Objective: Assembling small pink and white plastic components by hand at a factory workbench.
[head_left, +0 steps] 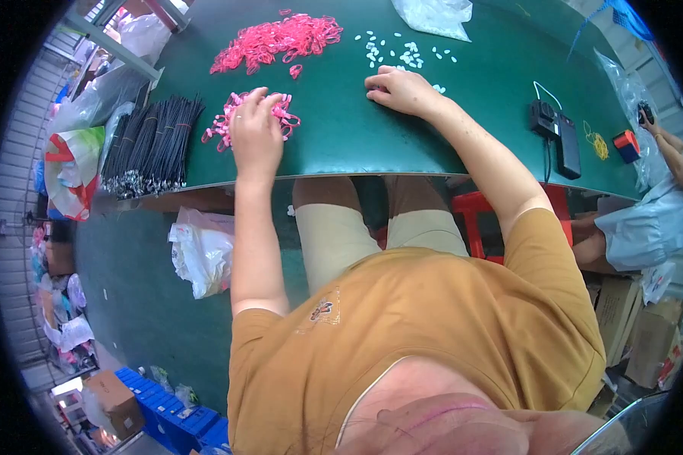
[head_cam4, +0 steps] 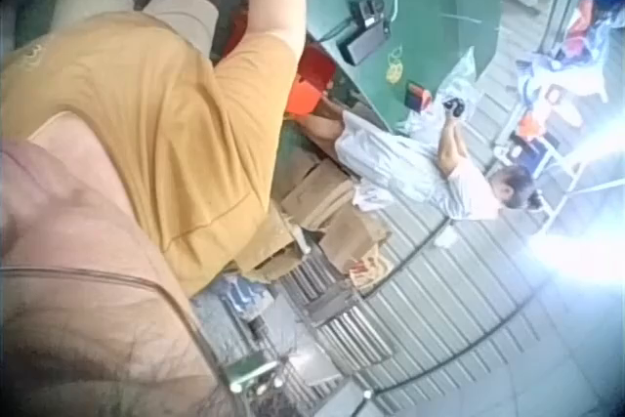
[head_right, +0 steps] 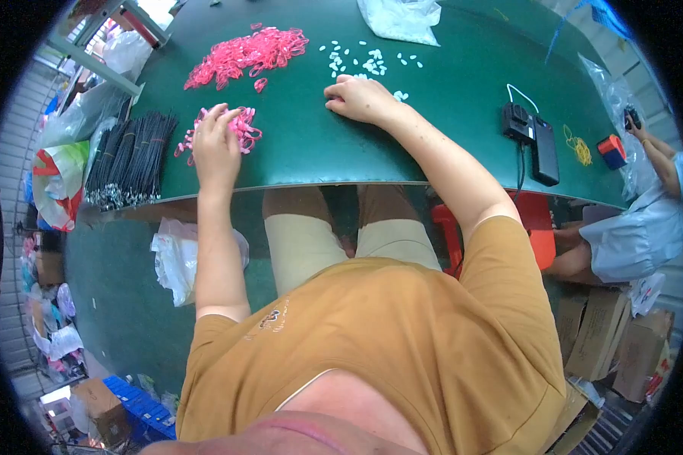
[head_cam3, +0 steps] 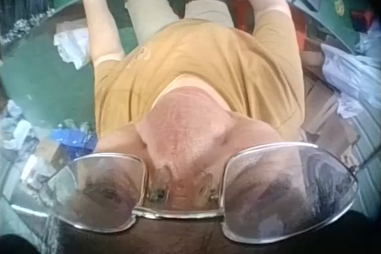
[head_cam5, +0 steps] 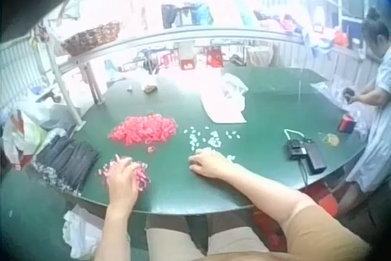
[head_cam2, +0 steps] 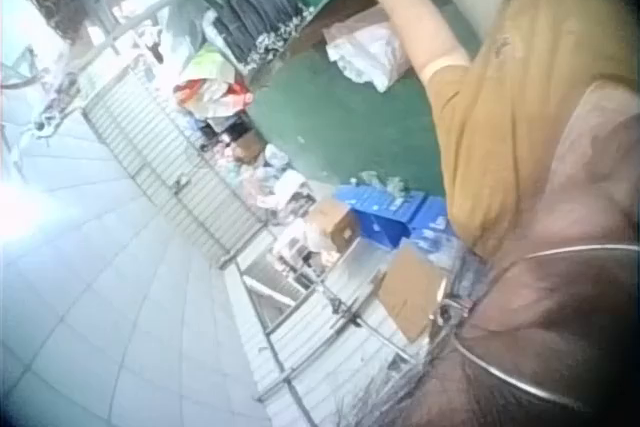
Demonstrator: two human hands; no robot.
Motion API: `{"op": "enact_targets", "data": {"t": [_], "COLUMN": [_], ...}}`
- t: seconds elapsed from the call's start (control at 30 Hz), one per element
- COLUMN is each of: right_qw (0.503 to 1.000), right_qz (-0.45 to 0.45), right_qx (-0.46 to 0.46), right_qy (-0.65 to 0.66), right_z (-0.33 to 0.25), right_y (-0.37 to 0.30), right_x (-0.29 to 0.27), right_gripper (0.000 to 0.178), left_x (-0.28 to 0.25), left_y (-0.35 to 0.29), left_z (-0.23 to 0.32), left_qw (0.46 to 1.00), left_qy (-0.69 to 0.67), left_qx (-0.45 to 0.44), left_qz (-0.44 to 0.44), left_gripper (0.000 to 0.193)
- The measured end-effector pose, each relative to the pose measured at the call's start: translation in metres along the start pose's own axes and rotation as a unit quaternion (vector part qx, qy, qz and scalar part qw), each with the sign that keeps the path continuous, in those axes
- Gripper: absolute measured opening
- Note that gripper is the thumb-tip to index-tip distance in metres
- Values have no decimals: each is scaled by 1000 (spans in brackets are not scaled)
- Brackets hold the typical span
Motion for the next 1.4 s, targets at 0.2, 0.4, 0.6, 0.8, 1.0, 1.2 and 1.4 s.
{"op": "enact_targets", "data": {"t": [0.2,0.4,0.6,0.8,1.0,1.2,1.4], "right_qw": [946,848,978,986,993,989,706], "right_qz": [-103,-124,18,107,89,2,-142], "right_qx": [134,262,45,27,-21,-112,289], "right_qy": [278,444,204,122,72,95,631], "right_z": [-2,-32,-42,-18,-18,-13,-38], "right_y": [-16,-65,-78,-63,-22,-18,-67], "right_x": [3,-8,-13,-25,-8,10,-10], "right_gripper": [29,24,23,21,27,25,37], "left_x": [14,28,37,32,32,33,28], "left_y": [-31,-46,-46,-51,-49,-50,-57], "left_z": [99,113,114,109,111,108,105], "left_qw": [978,941,961,945,948,941,895], "left_qy": [-207,-310,-268,-301,-288,-308,-379], "left_qx": [-13,-136,-60,-126,-135,-143,-235], "left_qz": [1,-9,-39,-36,-25,-12,11], "left_gripper": [26,26,13,13,15,14,17]}}
Point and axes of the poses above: each hand's wrist, its own y-axis towards the middle knuckle, its own x-axis out of the palm, z = x × y, the point moved 2 cm from there along y, towards the middle knuckle, and after that the axes turned 14 degrees about z, right-handed, at the moved point
